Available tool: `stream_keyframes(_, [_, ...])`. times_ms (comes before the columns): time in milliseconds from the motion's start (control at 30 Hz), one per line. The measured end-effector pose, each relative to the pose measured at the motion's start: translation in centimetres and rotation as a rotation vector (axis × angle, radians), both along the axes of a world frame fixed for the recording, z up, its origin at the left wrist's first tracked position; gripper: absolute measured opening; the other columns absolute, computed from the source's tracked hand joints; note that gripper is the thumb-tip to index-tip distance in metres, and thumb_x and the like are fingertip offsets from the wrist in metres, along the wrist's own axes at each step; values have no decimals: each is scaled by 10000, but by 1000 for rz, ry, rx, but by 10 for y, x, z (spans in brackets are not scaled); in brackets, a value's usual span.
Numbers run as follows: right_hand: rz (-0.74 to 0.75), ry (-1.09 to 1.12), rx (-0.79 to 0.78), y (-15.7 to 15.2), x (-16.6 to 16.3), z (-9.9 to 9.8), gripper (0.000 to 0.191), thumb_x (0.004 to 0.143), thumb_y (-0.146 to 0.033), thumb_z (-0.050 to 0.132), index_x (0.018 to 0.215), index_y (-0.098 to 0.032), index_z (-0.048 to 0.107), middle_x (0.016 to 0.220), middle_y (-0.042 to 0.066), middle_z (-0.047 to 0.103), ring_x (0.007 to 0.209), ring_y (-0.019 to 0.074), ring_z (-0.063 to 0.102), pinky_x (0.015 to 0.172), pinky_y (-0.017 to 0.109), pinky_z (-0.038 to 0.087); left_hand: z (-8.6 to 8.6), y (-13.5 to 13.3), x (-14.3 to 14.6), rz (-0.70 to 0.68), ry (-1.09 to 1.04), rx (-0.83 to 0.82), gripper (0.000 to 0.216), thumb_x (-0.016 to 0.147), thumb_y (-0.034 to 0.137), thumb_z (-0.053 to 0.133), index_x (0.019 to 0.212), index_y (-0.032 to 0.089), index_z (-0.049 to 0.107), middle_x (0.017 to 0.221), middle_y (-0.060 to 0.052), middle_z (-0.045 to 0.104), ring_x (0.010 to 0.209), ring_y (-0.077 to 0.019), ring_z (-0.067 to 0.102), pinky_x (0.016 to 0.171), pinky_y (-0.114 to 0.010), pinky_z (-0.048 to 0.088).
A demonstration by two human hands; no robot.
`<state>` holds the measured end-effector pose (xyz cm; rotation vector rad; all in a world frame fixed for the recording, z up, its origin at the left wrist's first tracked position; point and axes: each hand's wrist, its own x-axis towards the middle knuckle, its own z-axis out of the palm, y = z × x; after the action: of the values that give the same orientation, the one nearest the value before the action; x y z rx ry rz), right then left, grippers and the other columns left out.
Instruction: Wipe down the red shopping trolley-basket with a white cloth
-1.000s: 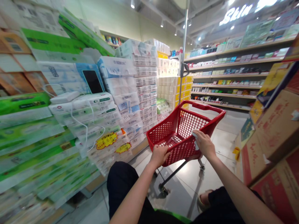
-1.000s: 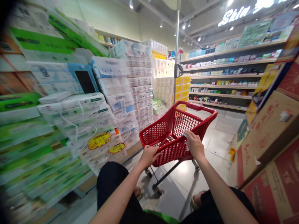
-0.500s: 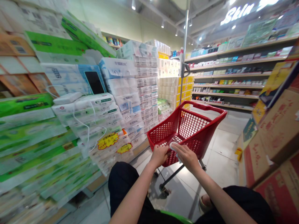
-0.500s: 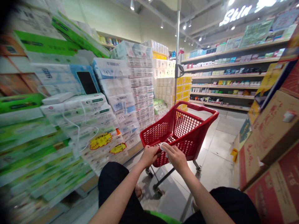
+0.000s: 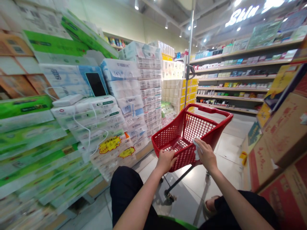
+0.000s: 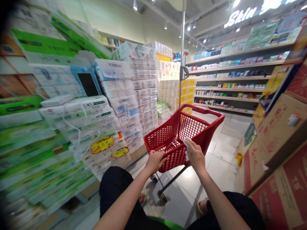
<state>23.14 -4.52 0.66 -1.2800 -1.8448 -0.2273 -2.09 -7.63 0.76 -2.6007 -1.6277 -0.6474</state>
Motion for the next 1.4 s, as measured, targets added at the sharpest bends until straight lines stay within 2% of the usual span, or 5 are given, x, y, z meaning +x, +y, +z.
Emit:
stream_keyframes(267, [230,-187,-8,-31,-53,-10,558,944,-168,414,1458,-383,399,1421,-42,526,1178,184,565,1005,357,486,2,-1,-3,-8,1,13,139,935,281,513,1061,233,549,980,-27,695,939,-213,614,823,-358,315])
stream_keyframes(633, [-198,-263,-11,29,74,24,500,931,-273,434,1410,-414,463,1428,-66,520,977,200,642,686,327,558,-1,-2,6,1,37,23,179,961,388,486,993,220,537,949,-43,685,907,-218,609,838,-366,319])
stream_keyframes(1000, [98,-264,-1,-15,-1,1,555,937,-190,400,1458,-384,397,1441,-61,504,1128,189,593,908,356,544,5,0,-13,-53,-31,-42,76,905,283,537,959,233,555,943,-6,693,900,-191,615,864,-352,304])
stream_keyframes(1267, [-126,-290,17,10,40,31,551,895,-185,416,1416,-358,467,1430,-57,518,953,215,625,661,339,568,19,8,-55,-72,50,-121,128,862,235,547,986,256,571,973,-3,690,934,-194,621,884,-335,336])
stream_keyframes(1400, [-90,-276,4,0,22,25,588,880,-166,414,1436,-356,438,1446,-58,499,945,219,619,623,336,566,17,9,-39,33,148,-33,387,833,157,546,1204,254,496,1154,-69,638,1060,-243,588,915,-380,347])
